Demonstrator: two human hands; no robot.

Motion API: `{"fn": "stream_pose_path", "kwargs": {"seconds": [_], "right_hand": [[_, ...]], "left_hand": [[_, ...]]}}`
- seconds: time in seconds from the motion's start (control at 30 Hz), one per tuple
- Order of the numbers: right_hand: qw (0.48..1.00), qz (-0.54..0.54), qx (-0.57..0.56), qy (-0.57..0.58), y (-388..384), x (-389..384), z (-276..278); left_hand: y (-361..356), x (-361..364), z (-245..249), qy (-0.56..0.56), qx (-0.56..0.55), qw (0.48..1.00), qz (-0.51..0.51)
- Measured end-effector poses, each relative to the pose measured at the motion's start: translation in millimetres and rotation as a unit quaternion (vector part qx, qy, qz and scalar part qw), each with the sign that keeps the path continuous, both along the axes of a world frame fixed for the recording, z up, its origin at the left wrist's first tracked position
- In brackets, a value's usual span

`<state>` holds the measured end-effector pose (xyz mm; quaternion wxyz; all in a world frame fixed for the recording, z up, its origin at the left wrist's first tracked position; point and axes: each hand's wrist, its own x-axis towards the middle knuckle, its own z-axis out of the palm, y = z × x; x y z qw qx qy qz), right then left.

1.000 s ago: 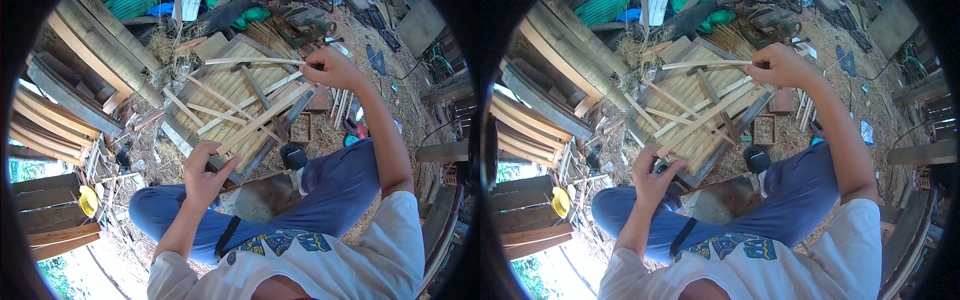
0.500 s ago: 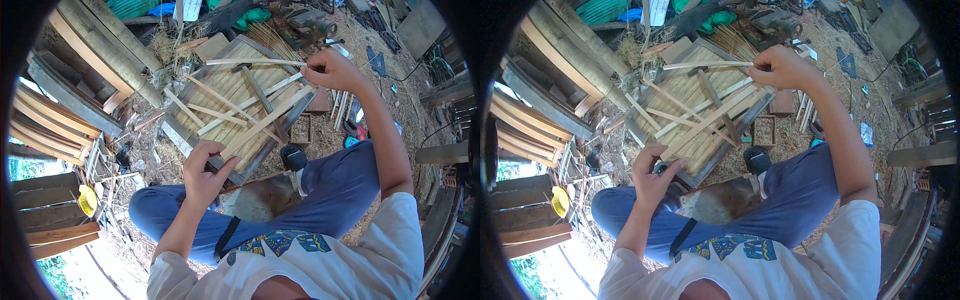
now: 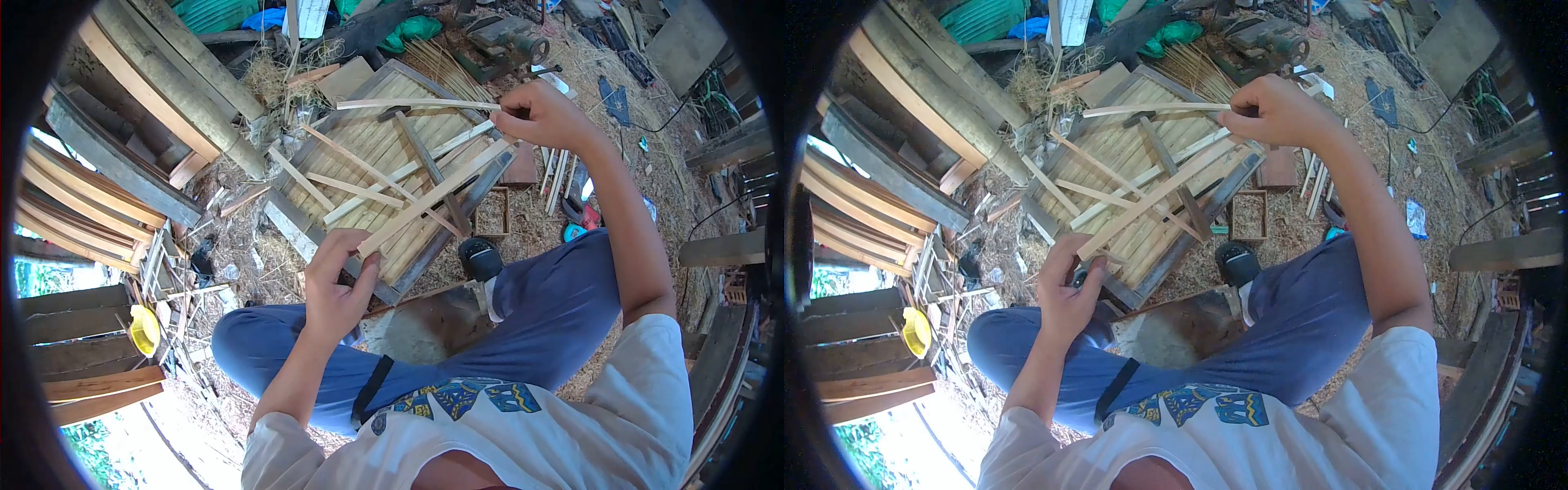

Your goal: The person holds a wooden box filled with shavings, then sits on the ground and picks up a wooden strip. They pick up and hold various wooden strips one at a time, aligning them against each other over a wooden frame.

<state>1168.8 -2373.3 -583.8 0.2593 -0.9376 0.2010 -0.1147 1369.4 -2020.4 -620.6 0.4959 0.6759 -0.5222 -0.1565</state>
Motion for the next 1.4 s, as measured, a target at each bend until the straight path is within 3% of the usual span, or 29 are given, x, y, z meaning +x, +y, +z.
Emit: {"fn": "stream_pose_path", "kwargs": {"seconds": [0.1,0.3,0.4,1.4], "right_hand": [[1.000,-0.008,0.004,0.009,1.1,0.7,2.0],[1.000,-0.008,-0.010,0.012,-0.5,0.5,0.0],[1.000,0.002,-0.018,0.003,-0.5,0.2,-0.7],[1.000,0.022,-0.007,0.011,2.5,2.9,1.4]], "left_hand": [[1.3,2.9,-6.2,-0.028,0.003,0.999,-0.020],[8.3,2.8,-13.2,0.131,0.077,0.983,-0.101],[4.4,-6.1,-10.7,0.210,0.039,0.972,-0.095],[8.9,-4.3,-16.2,0.247,0.024,0.962,-0.114]]}}
